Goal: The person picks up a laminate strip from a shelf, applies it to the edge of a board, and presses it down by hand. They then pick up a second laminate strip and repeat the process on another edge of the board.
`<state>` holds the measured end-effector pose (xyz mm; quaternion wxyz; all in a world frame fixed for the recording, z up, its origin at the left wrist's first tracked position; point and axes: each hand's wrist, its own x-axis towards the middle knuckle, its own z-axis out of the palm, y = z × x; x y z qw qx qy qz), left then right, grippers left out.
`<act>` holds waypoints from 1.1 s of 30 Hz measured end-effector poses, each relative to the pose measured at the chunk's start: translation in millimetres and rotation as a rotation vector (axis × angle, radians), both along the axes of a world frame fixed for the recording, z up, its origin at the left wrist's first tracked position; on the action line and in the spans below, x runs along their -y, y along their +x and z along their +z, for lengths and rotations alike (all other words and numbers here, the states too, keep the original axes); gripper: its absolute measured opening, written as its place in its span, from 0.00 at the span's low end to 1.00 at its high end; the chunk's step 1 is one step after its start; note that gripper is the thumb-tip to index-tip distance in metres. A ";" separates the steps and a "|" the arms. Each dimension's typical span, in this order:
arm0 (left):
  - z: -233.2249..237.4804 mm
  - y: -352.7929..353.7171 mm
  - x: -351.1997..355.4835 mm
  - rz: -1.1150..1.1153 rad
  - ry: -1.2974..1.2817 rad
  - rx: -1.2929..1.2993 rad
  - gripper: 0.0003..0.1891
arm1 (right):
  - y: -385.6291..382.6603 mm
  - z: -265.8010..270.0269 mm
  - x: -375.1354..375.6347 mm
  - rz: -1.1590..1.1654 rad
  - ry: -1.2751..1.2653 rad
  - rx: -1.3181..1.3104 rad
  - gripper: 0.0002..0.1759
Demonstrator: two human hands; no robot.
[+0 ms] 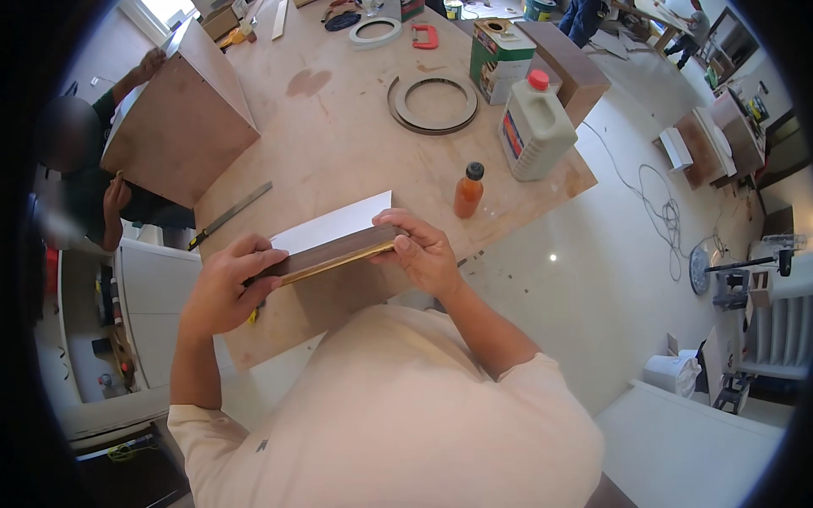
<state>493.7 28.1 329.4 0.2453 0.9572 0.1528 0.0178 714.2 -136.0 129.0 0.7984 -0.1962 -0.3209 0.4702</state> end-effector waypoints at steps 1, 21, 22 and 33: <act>-0.2 -0.1 -0.3 -0.002 0.002 -0.008 0.17 | -0.3 1.3 0.6 0.000 -0.004 -0.002 0.21; -6.5 -1.8 -2.4 -0.019 -0.010 -0.049 0.13 | -1.9 -1.4 -0.4 -0.022 0.017 -0.027 0.20; -6.6 -1.9 -2.5 -0.016 -0.015 -0.050 0.13 | -2.1 -1.8 -0.6 -0.027 0.016 -0.026 0.20; -11.4 -0.7 -10.8 -0.064 -0.008 -0.027 0.15 | -2.5 -2.3 -2.6 -0.044 0.005 -0.013 0.21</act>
